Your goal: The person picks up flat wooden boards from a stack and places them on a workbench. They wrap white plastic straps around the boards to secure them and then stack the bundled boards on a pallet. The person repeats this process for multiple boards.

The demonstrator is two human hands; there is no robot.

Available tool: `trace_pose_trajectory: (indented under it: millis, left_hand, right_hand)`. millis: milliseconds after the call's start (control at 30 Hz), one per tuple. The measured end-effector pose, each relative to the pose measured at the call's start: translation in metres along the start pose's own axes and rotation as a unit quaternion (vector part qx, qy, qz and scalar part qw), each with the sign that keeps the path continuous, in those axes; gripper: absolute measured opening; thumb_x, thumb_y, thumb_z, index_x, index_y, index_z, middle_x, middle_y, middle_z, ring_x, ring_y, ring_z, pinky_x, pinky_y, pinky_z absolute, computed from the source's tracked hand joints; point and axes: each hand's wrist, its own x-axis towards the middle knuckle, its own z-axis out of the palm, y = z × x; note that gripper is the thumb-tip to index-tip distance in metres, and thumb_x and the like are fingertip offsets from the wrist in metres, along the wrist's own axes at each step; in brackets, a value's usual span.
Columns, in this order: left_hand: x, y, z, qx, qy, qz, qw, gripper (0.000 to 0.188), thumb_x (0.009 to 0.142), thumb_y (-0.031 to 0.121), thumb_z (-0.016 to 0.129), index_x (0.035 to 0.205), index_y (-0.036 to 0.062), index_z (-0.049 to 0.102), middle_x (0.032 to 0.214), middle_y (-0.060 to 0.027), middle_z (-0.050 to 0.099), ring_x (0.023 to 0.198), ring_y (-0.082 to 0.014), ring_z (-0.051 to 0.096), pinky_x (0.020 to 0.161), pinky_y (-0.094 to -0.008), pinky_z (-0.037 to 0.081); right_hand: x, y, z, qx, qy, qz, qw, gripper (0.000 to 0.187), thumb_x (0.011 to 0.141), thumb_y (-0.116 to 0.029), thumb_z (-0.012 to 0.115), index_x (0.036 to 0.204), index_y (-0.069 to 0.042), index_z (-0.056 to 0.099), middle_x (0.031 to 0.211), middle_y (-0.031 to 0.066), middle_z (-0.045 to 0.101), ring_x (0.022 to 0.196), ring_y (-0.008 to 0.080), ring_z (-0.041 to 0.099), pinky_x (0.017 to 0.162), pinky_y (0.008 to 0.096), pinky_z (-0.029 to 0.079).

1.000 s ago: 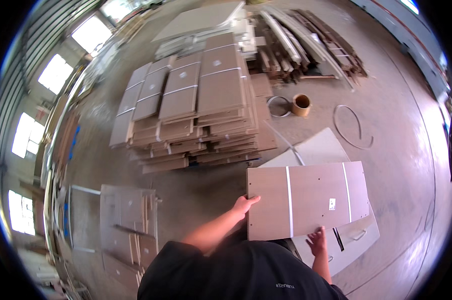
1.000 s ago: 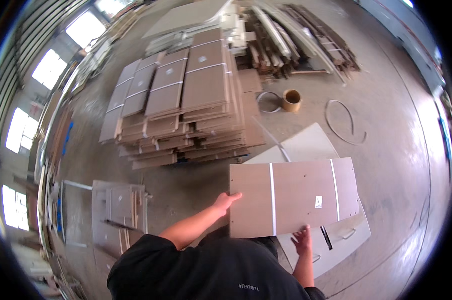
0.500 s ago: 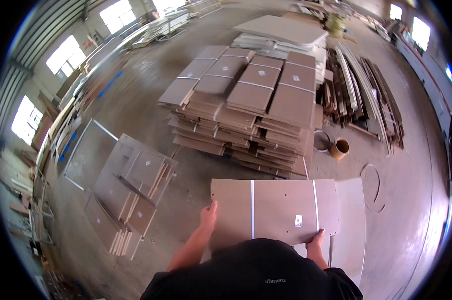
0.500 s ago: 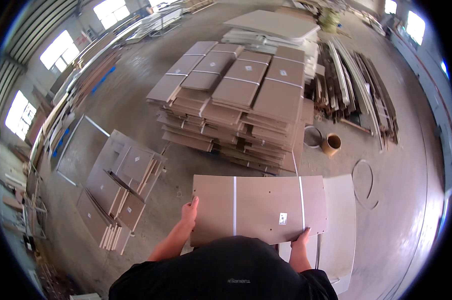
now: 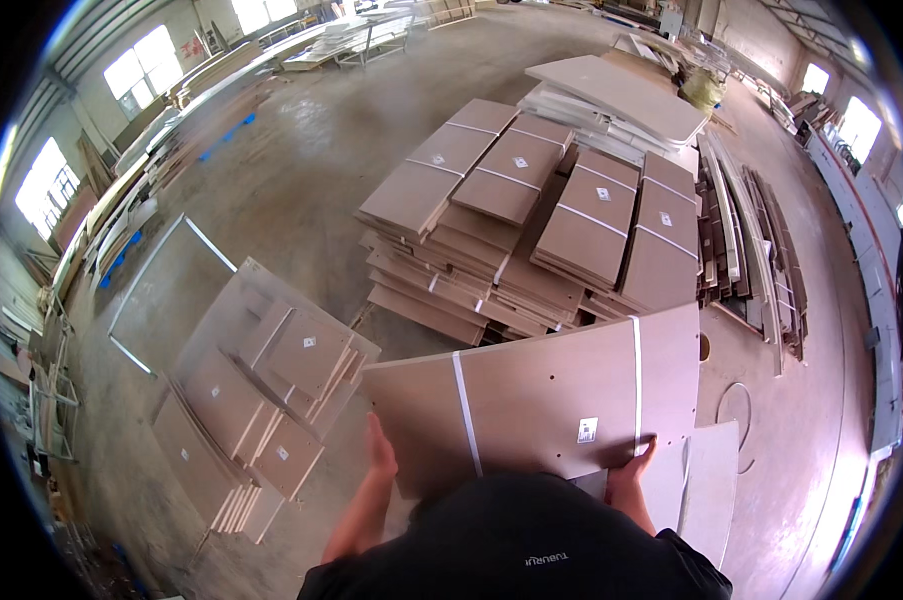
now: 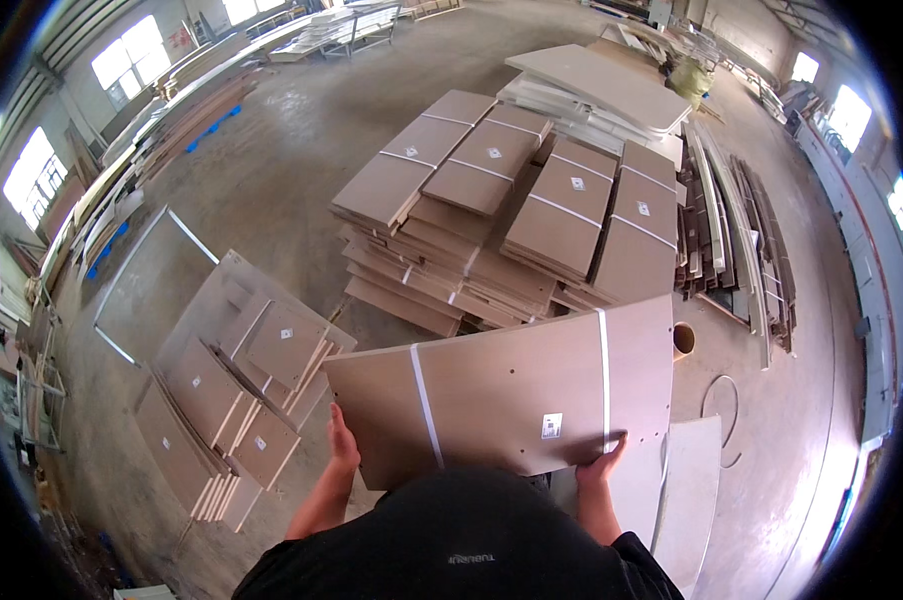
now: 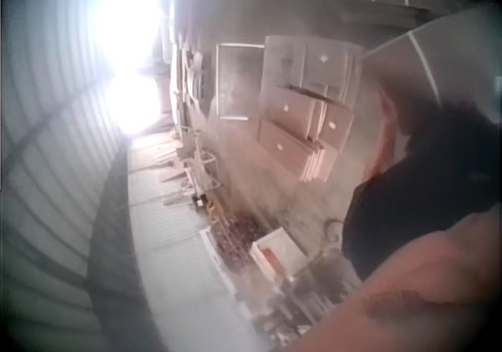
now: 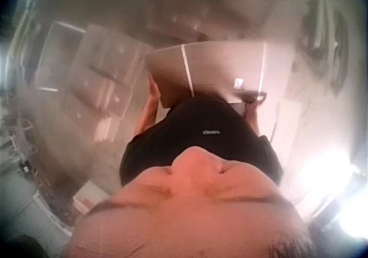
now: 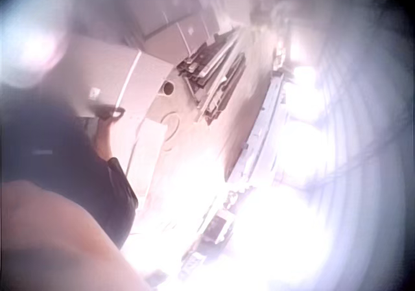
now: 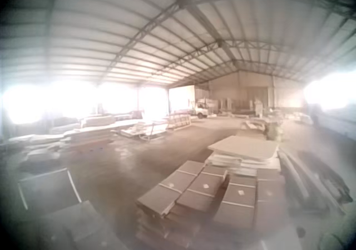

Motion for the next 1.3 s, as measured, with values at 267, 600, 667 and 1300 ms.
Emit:
trace_pose_trajectory:
  millis: [267, 600, 667, 1300]
  left_hand:
    - [0.111, 0.052, 0.020, -0.085, -0.065, 0.043, 0.993, 0.069, 0.110, 0.056, 0.035, 0.150, 0.0017, 0.047, 0.149, -0.0104, 0.055, 0.134, -0.0274, 0.053, 0.114, -0.0415, 0.040]
    - [0.298, 0.146, 0.050, -0.017, -0.137, 0.009, 0.990, 0.070, 0.109, 0.059, 0.033, 0.154, 0.0068, 0.043, 0.153, -0.0116, 0.051, 0.137, -0.0313, 0.051, 0.117, -0.0451, 0.038]
    - [0.332, 0.188, 0.088, -0.065, -0.106, -0.083, 0.989, 0.069, 0.109, 0.058, 0.033, 0.155, 0.0073, 0.041, 0.154, -0.0113, 0.050, 0.138, -0.0315, 0.050, 0.117, -0.0461, 0.037]
    - [0.888, 0.367, 0.281, 0.416, -0.301, -0.038, 0.857, 0.074, 0.104, 0.053, 0.052, 0.153, -0.0023, 0.042, 0.154, -0.0166, 0.049, 0.142, -0.0305, 0.046, 0.117, -0.0409, 0.037]
  right_hand:
    - [0.049, 0.045, 0.169, -0.033, -0.046, 0.014, 0.998, 0.091, 0.083, -0.078, 0.062, 0.148, -0.017, 0.047, 0.150, 0.0108, 0.050, 0.137, 0.0325, 0.047, 0.117, 0.0529, 0.036]
    - [0.113, 0.098, 0.371, -0.102, 0.009, 0.073, 0.992, 0.078, 0.084, -0.073, 0.065, 0.140, -0.018, 0.056, 0.133, 0.0082, 0.064, 0.120, 0.0280, 0.061, 0.105, 0.0453, 0.048]
    - [0.120, 0.110, 0.387, -0.094, -0.020, 0.090, 0.991, 0.064, 0.088, -0.067, 0.065, 0.129, -0.019, 0.063, 0.124, 0.0058, 0.069, 0.113, 0.0245, 0.066, 0.097, 0.0423, 0.053]
    - [0.130, 0.273, 0.617, -0.191, -0.049, 0.053, 0.979, 0.056, 0.099, -0.050, 0.065, 0.130, -0.004, 0.061, 0.120, 0.0089, 0.069, 0.105, 0.0229, 0.069, 0.087, 0.0413, 0.056]
